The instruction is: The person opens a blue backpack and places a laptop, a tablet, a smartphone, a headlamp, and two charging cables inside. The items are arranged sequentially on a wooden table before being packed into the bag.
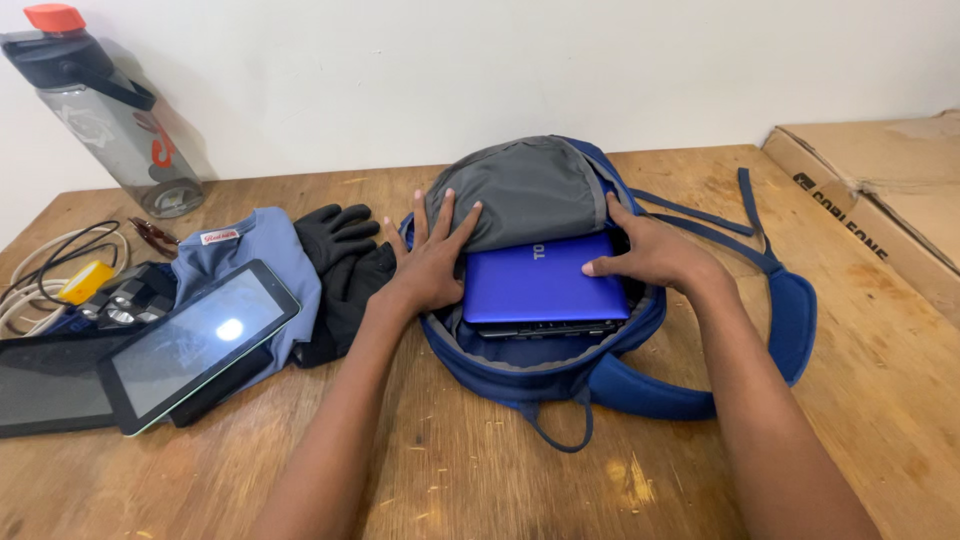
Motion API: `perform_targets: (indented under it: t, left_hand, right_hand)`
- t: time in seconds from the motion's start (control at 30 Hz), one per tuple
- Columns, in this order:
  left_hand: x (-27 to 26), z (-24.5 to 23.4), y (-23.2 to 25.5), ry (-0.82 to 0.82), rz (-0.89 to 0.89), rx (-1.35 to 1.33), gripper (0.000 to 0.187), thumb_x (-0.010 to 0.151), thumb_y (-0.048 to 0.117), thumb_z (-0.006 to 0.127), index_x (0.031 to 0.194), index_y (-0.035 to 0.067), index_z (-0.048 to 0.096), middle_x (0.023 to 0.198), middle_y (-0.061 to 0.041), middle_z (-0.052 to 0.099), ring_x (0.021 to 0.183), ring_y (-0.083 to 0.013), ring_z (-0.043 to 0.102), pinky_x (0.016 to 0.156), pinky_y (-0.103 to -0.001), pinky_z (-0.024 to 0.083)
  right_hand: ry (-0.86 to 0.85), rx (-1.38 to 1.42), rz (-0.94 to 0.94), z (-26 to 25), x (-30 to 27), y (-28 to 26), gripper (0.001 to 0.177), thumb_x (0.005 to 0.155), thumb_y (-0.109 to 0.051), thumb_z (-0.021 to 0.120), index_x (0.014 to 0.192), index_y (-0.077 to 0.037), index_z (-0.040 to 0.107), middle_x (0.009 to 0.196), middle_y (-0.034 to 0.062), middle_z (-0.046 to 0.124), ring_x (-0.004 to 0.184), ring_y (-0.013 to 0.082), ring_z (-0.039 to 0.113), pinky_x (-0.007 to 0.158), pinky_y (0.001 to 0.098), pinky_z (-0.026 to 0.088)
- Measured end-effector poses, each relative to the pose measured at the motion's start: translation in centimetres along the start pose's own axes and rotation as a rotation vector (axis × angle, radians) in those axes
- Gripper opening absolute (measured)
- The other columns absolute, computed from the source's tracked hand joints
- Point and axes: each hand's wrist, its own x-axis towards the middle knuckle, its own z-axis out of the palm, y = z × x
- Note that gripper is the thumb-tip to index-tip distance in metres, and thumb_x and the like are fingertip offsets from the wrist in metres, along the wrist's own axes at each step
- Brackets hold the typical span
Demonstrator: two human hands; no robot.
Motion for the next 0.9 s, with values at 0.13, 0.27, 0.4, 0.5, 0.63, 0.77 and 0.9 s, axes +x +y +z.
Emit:
perform_targets:
  t: [0.13,0.27,0.4,0.5,0.63,0.77,0.9]
  left_hand:
    - [-0.1,-0.1,-0.5,0.032,0.015,-0.055,0.118,0.063,0.033,0.083,0.16,0.039,0.016,0.172,-0.009,-0.003,0.154,-0.0421,-0.021,0.108,-0.08,-0.017]
    - [-0.5,0.4,0.0,0.093,-0.024,-0.066,0.118,0.059,0.032,0.081,0.161,0.039,0.023,0.173,-0.009,0.002,0.154,-0.0447,-0.02,0.106,-0.082,-0.016]
    - [-0.6,0.8,1.0,0.131,-0.069,-0.112,0.113,0.058,0.039,0.082,0.158,0.037,0.029,0.172,-0.009,0.004,0.153,-0.0453,-0.019,0.106,-0.083,-0.017]
    - [-0.8,1.4,1.8,0.188,-0.074,-0.147,0.108,0.061,0.044,0.082,0.157,0.035,0.033,0.171,-0.01,0.007,0.153,-0.0468,-0.021,0.105,-0.085,-0.018]
    - [-0.4,1.8,2.0,0.262,-0.043,-0.238,0.087,0.067,0.027,0.076,0.149,0.029,0.048,0.168,-0.013,0.018,0.154,-0.0462,-0.009,0.106,-0.083,-0.015]
    - [-0.4,1.7,1.0,0.462,-0.018,-0.311,0.043,0.082,0.009,0.067,0.123,0.021,0.069,0.155,-0.009,0.049,0.156,-0.0428,0.016,0.115,-0.079,0.003]
    - [-0.5,0.9,1.0,0.631,-0.014,-0.24,0.019,0.089,0.012,0.07,0.107,0.015,0.074,0.136,-0.006,0.065,0.15,-0.0407,0.032,0.114,-0.077,0.015]
  right_hand:
    - [0.049,0.089,0.004,0.0,-0.1,0.1,0.118,0.068,-0.045,0.084,0.164,-0.021,0.02,0.156,0.0228,0.042,0.146,0.0357,0.042,0.119,0.0428,0.034]
    - [0.128,0.142,-0.037,0.1,0.4,0.2,0.109,0.071,-0.044,0.084,0.161,-0.015,0.029,0.156,0.0241,0.043,0.145,0.0366,0.043,0.117,0.0423,0.035]
    - [0.195,0.115,-0.038,0.4,1.1,0.9,0.104,0.074,-0.043,0.082,0.16,-0.012,0.034,0.152,0.0271,0.048,0.142,0.0388,0.047,0.116,0.0427,0.038]
    - [0.224,0.107,-0.037,0.5,1.3,1.6,0.102,0.075,-0.042,0.081,0.16,-0.011,0.035,0.149,0.0289,0.049,0.14,0.0399,0.048,0.114,0.043,0.039]
    - [0.257,0.095,-0.153,0.1,1.0,1.3,0.101,0.075,-0.043,0.081,0.159,-0.01,0.036,0.153,0.0291,0.049,0.143,0.0392,0.049,0.119,0.0431,0.04]
    - [0.17,-0.162,0.02,-1.1,0.1,-0.1,0.096,0.075,-0.044,0.085,0.158,-0.031,0.037,0.168,0.0221,0.012,0.15,0.0458,0.021,0.118,0.0526,0.029]
    - [0.169,-0.154,-0.246,-1.9,-1.2,-1.5,0.097,0.073,-0.045,0.081,0.158,-0.033,0.037,0.171,0.0117,0.009,0.155,0.0408,0.011,0.12,0.0535,0.023]
